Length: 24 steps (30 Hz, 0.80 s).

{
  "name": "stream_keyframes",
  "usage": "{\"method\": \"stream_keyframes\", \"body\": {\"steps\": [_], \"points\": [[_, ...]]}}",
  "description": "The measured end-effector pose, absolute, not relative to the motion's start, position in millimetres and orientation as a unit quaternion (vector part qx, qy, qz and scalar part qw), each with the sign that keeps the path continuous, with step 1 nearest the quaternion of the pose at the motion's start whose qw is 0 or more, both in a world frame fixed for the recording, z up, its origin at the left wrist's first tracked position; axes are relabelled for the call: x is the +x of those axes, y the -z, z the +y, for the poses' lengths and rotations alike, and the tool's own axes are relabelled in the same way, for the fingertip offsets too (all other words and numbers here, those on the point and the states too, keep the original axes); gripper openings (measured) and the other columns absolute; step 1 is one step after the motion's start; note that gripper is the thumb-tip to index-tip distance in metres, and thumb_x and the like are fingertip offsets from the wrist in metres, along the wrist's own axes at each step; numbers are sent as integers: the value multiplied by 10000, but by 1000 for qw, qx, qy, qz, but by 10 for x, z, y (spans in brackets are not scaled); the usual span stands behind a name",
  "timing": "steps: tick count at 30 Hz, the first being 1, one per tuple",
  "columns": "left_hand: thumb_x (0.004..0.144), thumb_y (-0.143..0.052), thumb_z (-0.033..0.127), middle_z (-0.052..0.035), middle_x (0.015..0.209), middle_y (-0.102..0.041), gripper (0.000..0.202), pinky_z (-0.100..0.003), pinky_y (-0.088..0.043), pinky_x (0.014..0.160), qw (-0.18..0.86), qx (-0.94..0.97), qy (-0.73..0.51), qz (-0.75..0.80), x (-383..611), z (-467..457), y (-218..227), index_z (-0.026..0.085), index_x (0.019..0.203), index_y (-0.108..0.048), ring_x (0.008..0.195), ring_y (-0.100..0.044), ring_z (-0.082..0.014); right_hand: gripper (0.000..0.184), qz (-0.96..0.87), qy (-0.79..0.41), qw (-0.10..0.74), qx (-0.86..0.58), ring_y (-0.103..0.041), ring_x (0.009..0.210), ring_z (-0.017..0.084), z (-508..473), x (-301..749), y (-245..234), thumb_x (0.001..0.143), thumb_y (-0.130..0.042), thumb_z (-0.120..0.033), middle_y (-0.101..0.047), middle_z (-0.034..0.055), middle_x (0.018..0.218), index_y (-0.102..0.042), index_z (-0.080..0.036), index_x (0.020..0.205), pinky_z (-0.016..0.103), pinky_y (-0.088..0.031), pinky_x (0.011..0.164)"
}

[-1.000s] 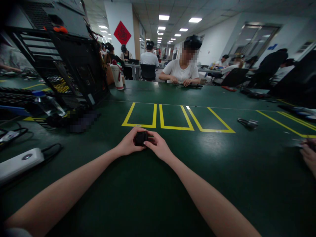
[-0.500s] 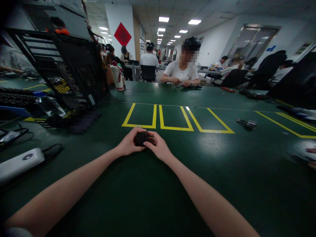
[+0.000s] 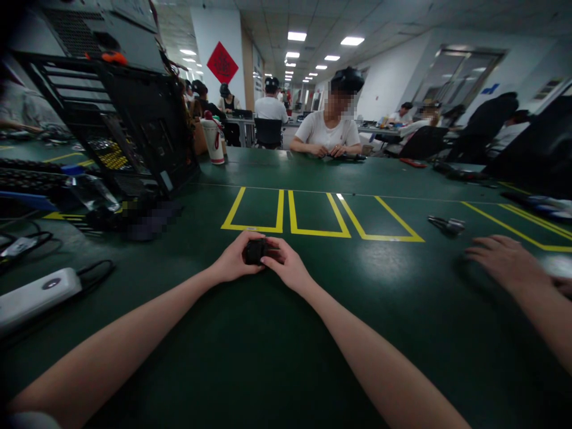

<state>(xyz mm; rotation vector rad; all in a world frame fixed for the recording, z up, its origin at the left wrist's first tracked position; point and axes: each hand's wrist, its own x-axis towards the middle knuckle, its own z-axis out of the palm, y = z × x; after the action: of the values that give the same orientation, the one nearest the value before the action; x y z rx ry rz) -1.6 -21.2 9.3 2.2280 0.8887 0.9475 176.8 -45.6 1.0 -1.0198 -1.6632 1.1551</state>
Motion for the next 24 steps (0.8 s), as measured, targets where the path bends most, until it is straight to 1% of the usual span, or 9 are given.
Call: {"method": "stream_keyframes", "body": {"steps": [3,7,11,14,17,19,24], "points": [[614,-664,210,-49,1102,-450,569,-366,-422,825,275,829,-352,336,-19,-212,-97,241,1116,-397,1005,-471,-212,369,-670,-467,412,-404,-503,1081,186,-464,1777,-9,731,-565,-203,-501,31,1137,-451,-243,1080,417,-416,932],[599,-670,202,-49,1106,-452,593,-380,-411,846,271,830,-349,340,-17,-199,-78,246,1122,-396,1006,-475,-215,301,-677,-452,437,-384,-496,1088,172,-472,1767,25,710,-587,-179,-483,16,1141,-481,-236,986,393,-395,960],[591,-671,204,-47,1090,-464,591,-377,-403,850,261,830,-361,335,-8,-180,-48,242,1115,-400,1002,-476,-216,238,-666,-450,456,-382,-525,1042,169,-467,1749,32,707,-597,-215,-494,21,1105,-507,-224,928,369,-432,922],[599,-670,220,-49,1094,-462,584,-373,-407,840,262,831,-358,334,-6,-177,-43,240,1117,-400,1002,-475,-216,259,-671,-442,451,-389,-513,1054,174,-474,1745,3,724,-572,-206,-513,20,1060,-504,-236,971,367,-447,900],[605,-666,219,-49,1095,-463,576,-373,-411,837,267,830,-356,337,-7,-185,-56,242,1116,-401,1004,-476,-216,373,-679,-431,439,-401,-472,1103,183,-494,1747,-24,727,-560,-187,-485,28,1123,-460,-260,1078,374,-449,894],[609,-663,216,-50,1101,-462,572,-375,-411,841,268,829,-355,337,-9,-192,-67,244,1116,-401,1012,-475,-217,401,-682,-427,436,-403,-454,1121,181,-509,1749,-27,726,-553,-170,-465,31,1149,-445,-265,1101,373,-443,899],[597,-666,198,-50,1102,-463,585,-384,-406,851,270,830,-355,335,-14,-188,-71,241,1117,-402,1014,-475,-220,278,-691,-414,447,-389,-454,1123,181,-544,1746,-21,720,-539,-152,-406,32,1202,-480,-239,977,368,-444,890]]}}
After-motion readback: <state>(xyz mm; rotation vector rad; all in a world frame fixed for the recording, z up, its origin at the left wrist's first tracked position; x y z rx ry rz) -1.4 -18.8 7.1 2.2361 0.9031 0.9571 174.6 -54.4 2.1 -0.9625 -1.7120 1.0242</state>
